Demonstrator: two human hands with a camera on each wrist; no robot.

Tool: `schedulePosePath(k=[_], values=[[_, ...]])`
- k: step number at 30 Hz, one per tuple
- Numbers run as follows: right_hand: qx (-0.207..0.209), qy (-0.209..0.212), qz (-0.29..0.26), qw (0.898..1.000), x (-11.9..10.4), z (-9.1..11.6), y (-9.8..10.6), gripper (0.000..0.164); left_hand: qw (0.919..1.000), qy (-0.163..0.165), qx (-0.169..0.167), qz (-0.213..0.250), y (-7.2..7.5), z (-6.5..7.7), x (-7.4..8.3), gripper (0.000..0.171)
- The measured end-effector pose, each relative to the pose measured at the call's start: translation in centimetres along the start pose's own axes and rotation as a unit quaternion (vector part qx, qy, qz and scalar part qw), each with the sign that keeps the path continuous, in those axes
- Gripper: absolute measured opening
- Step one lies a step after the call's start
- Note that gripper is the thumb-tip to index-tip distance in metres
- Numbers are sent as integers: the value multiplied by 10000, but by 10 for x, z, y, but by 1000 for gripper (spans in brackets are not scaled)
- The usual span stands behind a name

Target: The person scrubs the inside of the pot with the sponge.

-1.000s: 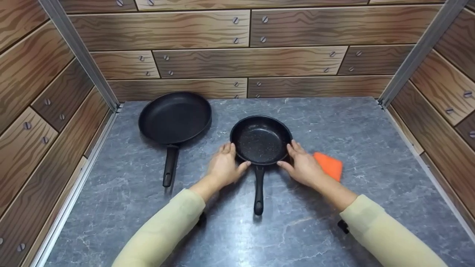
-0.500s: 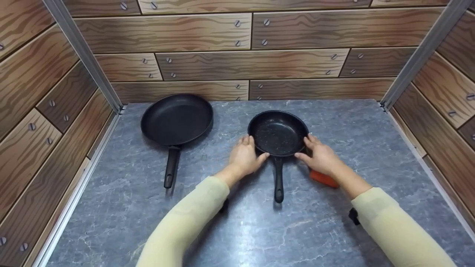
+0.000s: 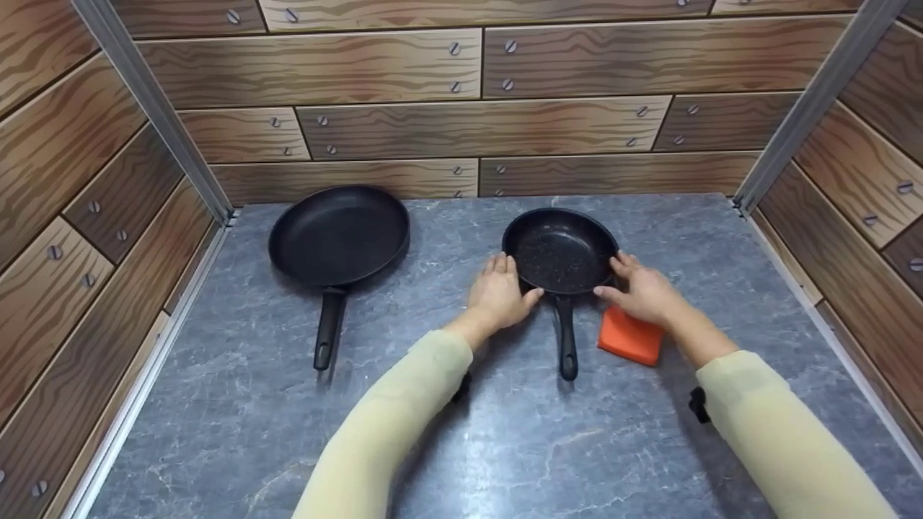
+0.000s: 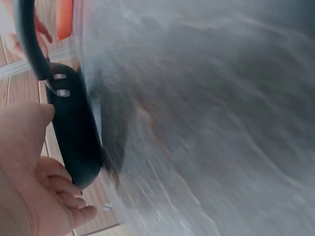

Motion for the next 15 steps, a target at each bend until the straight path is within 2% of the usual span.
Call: schedulePosePath(k=[6, 15], values=[[-68, -78, -77, 9999, 13, -4, 8, 83, 9997, -166, -157, 89, -2, -8, 6, 88], [-166, -259, -114, 9995, 22, -13, 13, 84, 9983, -176, -539, 134, -3, -23, 11, 89]])
Point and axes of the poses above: each hand's wrist, its own z-axis away from the middle knuckle, its own y-axis out of the back of the hand, x = y × z, the point moved 5 cm from there along -z, towards the middle knuckle
